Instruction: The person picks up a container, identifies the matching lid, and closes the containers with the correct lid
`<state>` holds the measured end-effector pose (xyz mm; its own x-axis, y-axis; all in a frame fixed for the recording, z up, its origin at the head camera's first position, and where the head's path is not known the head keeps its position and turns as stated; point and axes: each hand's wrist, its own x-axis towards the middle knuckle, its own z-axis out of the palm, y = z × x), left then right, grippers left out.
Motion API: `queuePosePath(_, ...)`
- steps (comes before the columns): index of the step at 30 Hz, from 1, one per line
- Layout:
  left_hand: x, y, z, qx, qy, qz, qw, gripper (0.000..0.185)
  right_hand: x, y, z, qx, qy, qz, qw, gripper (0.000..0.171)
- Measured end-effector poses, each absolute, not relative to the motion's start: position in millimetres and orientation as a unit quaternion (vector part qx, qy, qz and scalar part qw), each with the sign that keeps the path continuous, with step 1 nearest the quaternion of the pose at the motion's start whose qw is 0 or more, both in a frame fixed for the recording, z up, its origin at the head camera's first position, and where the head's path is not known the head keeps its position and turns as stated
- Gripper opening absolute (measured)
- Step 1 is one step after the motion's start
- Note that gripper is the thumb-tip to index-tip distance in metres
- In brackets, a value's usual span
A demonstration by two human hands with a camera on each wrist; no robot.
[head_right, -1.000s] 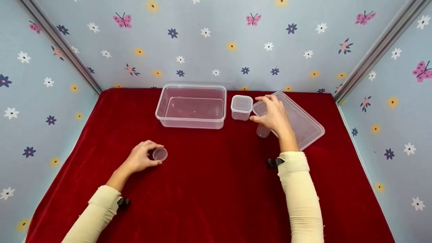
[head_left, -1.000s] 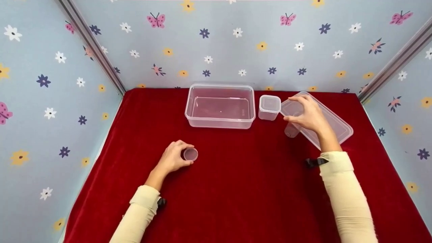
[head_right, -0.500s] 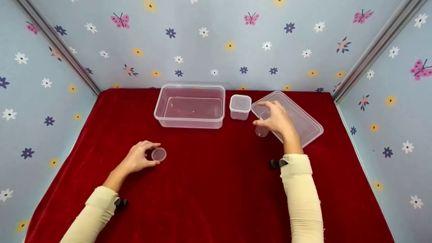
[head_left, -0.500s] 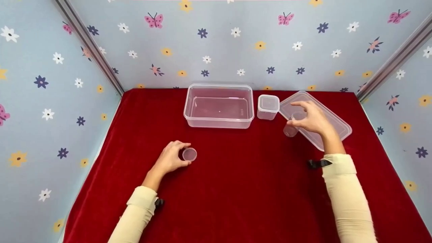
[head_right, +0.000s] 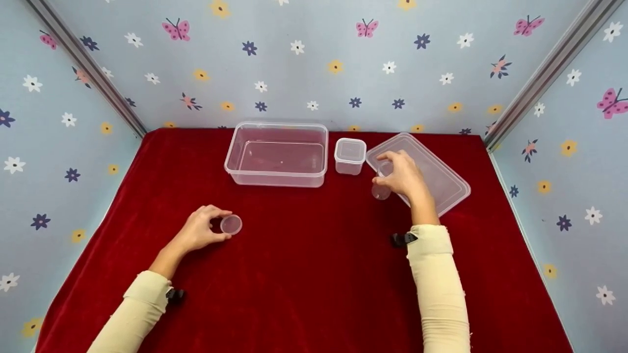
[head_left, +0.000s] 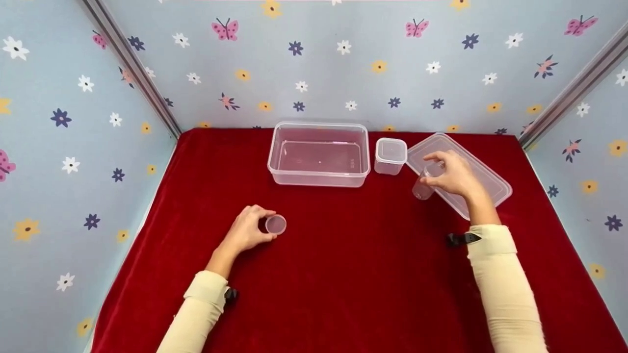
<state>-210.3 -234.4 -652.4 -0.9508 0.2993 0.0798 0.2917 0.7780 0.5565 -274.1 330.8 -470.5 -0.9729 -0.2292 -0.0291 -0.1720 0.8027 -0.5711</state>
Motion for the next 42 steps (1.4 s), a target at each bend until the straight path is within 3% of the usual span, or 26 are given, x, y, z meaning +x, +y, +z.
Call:
queuePosePath(20,-201.9,-228.5,-638.6,0.156,0.932,0.327,-0.007,0.061,-274.1,329.3,-482.8,-0.094,0.952,-0.290,0.018,0.049)
queuePosePath(42,-206.5,-231.5,-647.7,0.153,0.938,0.310,-0.003,0.062,-272.5,325.3,-470.0,-0.101,0.951,-0.290,0.025,0.049)
